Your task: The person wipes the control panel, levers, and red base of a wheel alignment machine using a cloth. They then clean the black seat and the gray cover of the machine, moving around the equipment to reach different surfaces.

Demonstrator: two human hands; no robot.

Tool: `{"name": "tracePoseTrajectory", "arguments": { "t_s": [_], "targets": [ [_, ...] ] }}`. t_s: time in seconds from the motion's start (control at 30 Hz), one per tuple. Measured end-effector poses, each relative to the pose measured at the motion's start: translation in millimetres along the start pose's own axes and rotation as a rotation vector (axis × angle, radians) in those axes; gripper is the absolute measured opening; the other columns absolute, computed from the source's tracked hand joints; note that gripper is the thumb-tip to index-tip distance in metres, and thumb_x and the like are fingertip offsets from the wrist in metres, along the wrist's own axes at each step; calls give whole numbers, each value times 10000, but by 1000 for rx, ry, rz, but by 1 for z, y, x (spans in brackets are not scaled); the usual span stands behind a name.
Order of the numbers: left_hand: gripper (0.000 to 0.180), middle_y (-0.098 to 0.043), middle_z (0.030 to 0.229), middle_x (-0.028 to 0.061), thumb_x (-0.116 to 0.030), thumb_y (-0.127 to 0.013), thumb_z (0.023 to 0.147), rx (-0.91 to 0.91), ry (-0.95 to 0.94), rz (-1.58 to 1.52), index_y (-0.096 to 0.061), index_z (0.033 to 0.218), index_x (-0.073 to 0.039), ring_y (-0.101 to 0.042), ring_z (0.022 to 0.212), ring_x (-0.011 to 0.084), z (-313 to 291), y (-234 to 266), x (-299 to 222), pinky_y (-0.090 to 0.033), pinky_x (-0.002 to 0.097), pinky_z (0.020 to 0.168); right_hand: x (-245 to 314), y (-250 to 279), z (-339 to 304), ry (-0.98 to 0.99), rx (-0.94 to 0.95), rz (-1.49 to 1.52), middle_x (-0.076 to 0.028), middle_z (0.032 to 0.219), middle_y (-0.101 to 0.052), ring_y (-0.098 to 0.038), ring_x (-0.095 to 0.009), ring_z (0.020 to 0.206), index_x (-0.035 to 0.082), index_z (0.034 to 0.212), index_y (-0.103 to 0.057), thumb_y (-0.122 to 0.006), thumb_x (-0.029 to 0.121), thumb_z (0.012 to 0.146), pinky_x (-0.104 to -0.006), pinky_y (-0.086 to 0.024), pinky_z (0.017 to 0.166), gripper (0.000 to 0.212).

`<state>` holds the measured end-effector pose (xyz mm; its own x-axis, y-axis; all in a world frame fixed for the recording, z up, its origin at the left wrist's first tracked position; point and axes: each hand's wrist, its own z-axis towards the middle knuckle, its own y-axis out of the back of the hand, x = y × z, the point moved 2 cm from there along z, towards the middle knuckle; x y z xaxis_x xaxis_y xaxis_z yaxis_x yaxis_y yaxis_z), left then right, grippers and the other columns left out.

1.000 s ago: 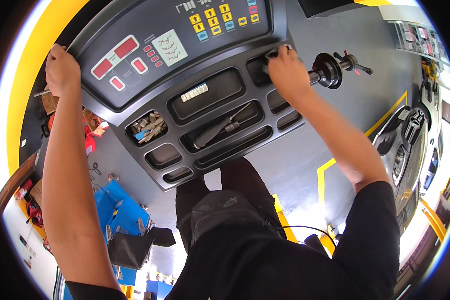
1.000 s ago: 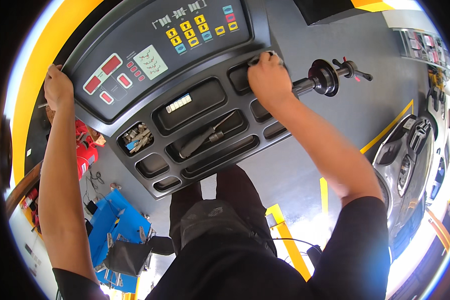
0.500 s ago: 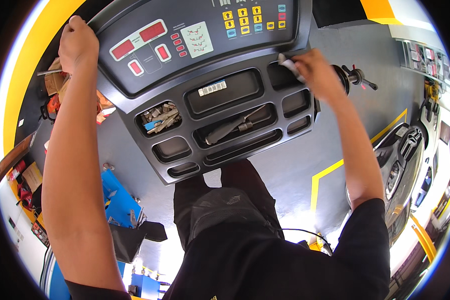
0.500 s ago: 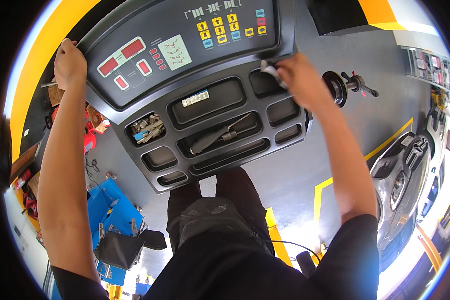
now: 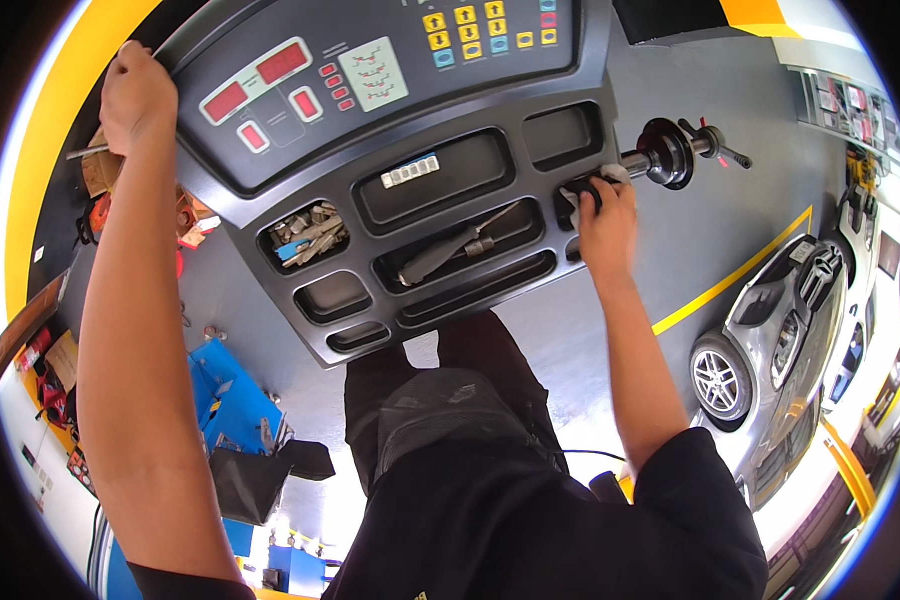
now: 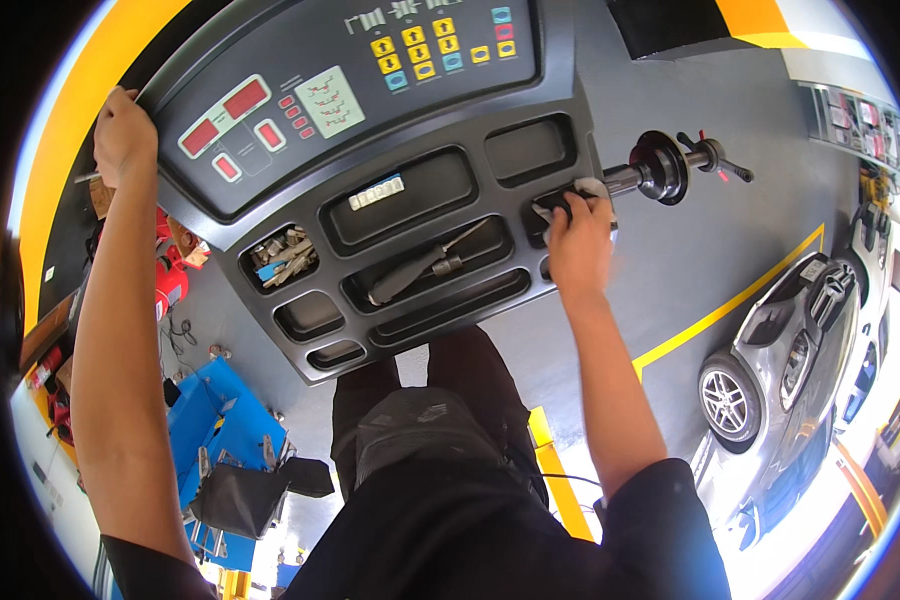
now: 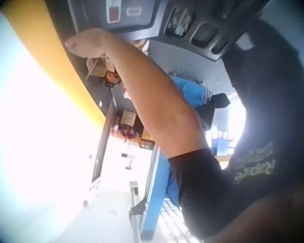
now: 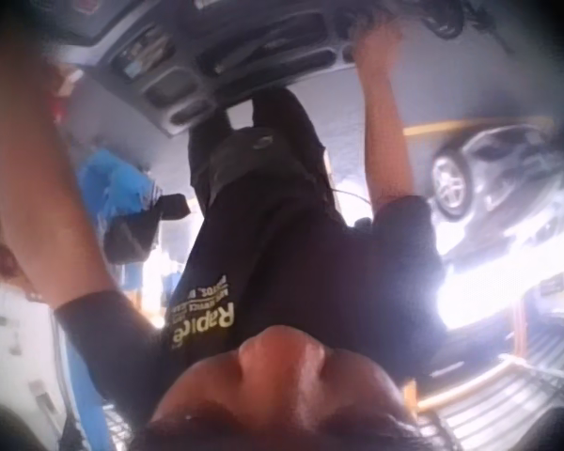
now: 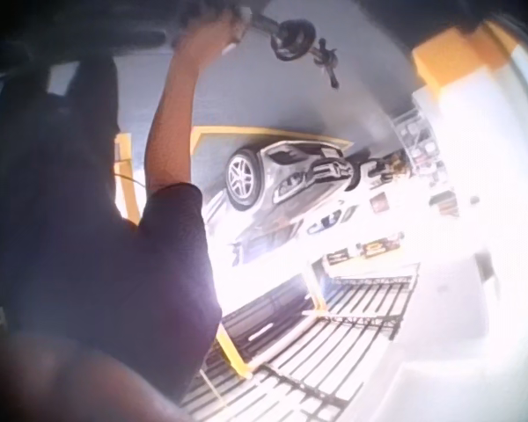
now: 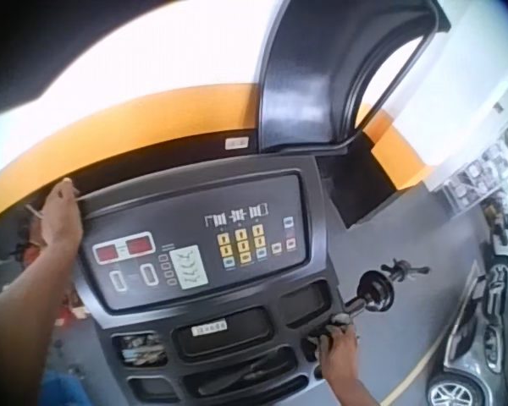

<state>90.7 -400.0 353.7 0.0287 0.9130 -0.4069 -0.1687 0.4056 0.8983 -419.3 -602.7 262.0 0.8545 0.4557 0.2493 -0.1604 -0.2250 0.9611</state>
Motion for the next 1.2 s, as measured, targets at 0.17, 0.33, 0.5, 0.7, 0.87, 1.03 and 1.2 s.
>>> {"name": "tracePoseTrajectory", "arguments": {
  "t_s": [0.17, 0.33, 0.5, 0.7, 0.87, 1.03, 1.2],
  "targets": [
    [574, -692, 1340, 101, -547, -327, 945, 5, -11, 36, -757, 1231, -295, -617, 1272, 347, 13, -4, 11, -459, 477, 1052, 20, -4, 2, 50, 91, 220, -202, 1189, -661, -655, -428, 1040, 16, 1136, -719, -614, 130, 957, -497, -525, 902, 237],
    [577, -683, 1360, 92, -551, -318, 945, -2, -17, 52, -763, 1217, -305, -610, 1281, 343, 15, -9, 4, -446, 484, 1060, -4, 41, 19, 387, 613, -33, -185, 1056, -727, -686, -389, 1014, 12, 1147, -723, -623, 150, 946, -429, -553, 874, 263],
    [567, -684, 1355, 96, -533, -321, 945, 12, -47, 58, -764, 1214, -303, -610, 1273, 342, 24, -9, 14, -451, 476, 1054, 25, 100, 48, 213, 711, -780, -93, 919, -709, -730, -352, 952, 48, 1011, -760, -684, 108, 866, -459, -591, 809, 175],
    [565, -681, 1357, 112, -529, -320, 948, 10, -30, 65, -767, 1206, -298, -604, 1278, 351, 10, -6, 4, -451, 463, 1060, 11, 48, 22, 467, 394, -130, -90, 1106, -660, -689, -330, 1047, 109, 1113, -682, -675, 66, 857, -449, -582, 836, 260],
    [563, -679, 1359, 119, -527, -319, 949, 0, -65, 84, -767, 1205, -301, -598, 1286, 355, 17, -7, 13, -445, 457, 1070, -26, 26, 26, 446, 194, -122, -94, 1025, -644, -707, -329, 945, 112, 1078, -697, -640, 62, 877, -453, -585, 788, 215],
    [558, -676, 1363, 123, -526, -326, 948, -21, -7, 98, -769, 1204, -303, -593, 1294, 351, 9, -5, 3, -442, 457, 1073, -24, 24, 17, 236, 341, -372, -163, 1008, -710, -733, -358, 843, 83, 1006, -700, -618, 122, 902, -455, -593, 751, 138],
    [546, -674, 1369, 114, -526, -337, 947, 27, -33, 80, -771, 1199, -311, -593, 1298, 348, 21, -10, 11, -443, 460, 1072, 7, 41, 4, 126, 572, 64, -212, 937, -741, -732, -343, 829, -9, 985, -713, -576, 141, 904, -440, -571, 749, 219]
  ]
}}
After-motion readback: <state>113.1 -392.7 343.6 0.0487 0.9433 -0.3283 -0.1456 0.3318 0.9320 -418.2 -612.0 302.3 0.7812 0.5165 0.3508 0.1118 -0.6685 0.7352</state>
